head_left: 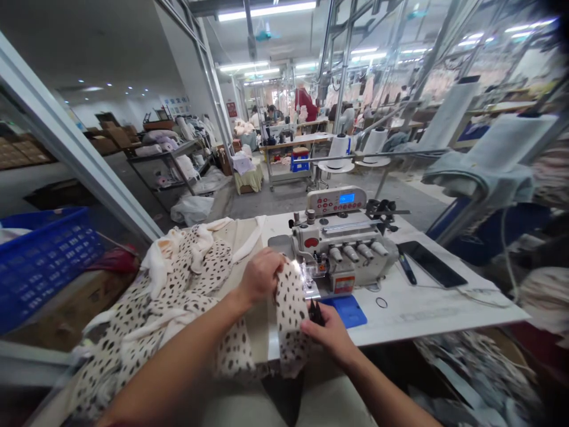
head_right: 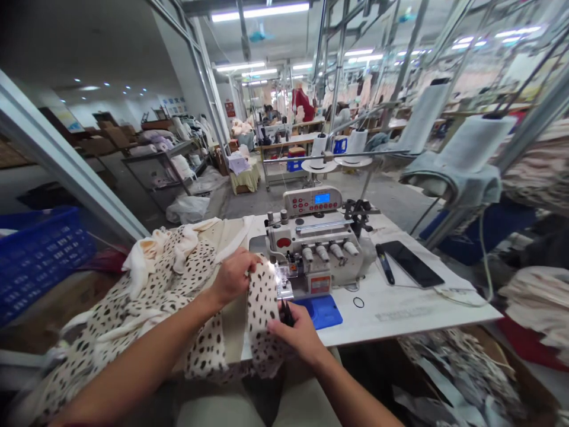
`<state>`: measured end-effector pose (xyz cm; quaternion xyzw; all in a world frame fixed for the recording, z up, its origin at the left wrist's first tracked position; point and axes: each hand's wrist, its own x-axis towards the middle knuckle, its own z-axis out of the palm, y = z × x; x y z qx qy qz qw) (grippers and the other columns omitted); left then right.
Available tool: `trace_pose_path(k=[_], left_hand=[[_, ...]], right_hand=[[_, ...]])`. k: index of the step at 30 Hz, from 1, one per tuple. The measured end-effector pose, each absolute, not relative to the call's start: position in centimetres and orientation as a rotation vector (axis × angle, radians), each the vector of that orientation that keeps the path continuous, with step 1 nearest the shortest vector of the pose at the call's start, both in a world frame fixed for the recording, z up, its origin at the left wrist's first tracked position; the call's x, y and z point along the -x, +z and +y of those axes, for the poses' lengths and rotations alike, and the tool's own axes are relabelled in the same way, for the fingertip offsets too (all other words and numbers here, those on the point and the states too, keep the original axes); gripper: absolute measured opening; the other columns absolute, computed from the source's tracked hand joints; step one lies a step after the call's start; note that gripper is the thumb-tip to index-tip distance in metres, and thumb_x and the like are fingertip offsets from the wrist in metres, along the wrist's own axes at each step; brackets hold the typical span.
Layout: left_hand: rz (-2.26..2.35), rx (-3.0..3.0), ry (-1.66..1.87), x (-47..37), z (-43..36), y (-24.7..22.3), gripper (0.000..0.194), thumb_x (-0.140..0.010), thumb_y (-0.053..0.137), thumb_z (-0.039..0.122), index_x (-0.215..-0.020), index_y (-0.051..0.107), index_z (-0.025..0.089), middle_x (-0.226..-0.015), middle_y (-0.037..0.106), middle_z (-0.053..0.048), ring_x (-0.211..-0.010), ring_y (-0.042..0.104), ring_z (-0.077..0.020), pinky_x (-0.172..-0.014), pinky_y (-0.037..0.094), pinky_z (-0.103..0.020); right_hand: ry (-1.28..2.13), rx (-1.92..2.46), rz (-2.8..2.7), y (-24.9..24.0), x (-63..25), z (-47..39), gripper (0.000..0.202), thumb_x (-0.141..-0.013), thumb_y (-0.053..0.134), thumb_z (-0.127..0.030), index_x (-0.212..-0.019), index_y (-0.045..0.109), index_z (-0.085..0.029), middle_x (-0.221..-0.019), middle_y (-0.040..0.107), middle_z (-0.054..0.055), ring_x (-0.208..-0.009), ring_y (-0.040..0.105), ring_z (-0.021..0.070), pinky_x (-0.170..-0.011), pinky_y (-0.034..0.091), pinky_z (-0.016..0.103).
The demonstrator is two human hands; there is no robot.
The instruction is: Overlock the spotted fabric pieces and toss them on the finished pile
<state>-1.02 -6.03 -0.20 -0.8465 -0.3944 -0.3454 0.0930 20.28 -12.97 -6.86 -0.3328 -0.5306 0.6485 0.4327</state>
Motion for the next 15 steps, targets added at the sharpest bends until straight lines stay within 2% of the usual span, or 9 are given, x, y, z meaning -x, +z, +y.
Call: trace_pose_path(k=[4,8,12,15], left_hand=[[-1.103,2.544,-0.911,1.8,-4.5,0.8,0.015,-0.094,0.052,0.019,-0.085,0.065,0.021,-0.077,0.063,-0.005,-0.079,0.056,-0.0191,-0.075,0.045,-0.034],[-1.247,2.371,-0.969,2.4,-2.7,1.9,0.024,-0.097,0.044,0.015,-0.084,0.064,0.018,-0.089,0.064,-0.011,-0.090,0.055,-0.0235,-0.083,0.042,-0.041],[-1.247,2.486,-0.872,1.8,-3.3,1.4,0.015,-0.089,0.053,0.011,-0.090,0.065,0.019,-0.099,0.068,-0.009,-0.096,0.058,-0.0236,-0.085,0.047,-0.039],[-1.219,2.621,-0.771,1.2,-5.4,0.7,0.020,-0.078,0.060,0.007,-0.092,0.066,0.021,-0.100,0.071,-0.006,-0.099,0.061,-0.0241,-0.089,0.050,-0.040]], right_hand=[[1.575,0.866,-1.240,-5.7,-18.6,-12.5,0.042,-0.072,0.081,-0.052,-0.095,0.076,-0.016,-0.091,0.075,0.007,-0.082,0.066,0.0243,-0.082,0.052,0.036],[1.527,0.888,-1.264,-6.3,-18.7,-12.5,0.036,-0.077,0.078,-0.049,-0.090,0.077,-0.016,-0.088,0.075,0.006,-0.079,0.064,0.0222,-0.079,0.051,0.034],[1.490,0.891,-1.425,-7.5,-20.2,-12.5,0.030,-0.077,0.077,-0.044,-0.084,0.076,-0.015,-0.081,0.072,0.004,-0.075,0.061,0.0205,-0.074,0.049,0.031],[1.481,0.874,-1.499,-8.0,-20.9,-12.4,0.031,-0.078,0.075,-0.045,-0.085,0.076,-0.015,-0.082,0.071,0.004,-0.076,0.060,0.0206,-0.074,0.048,0.031]])
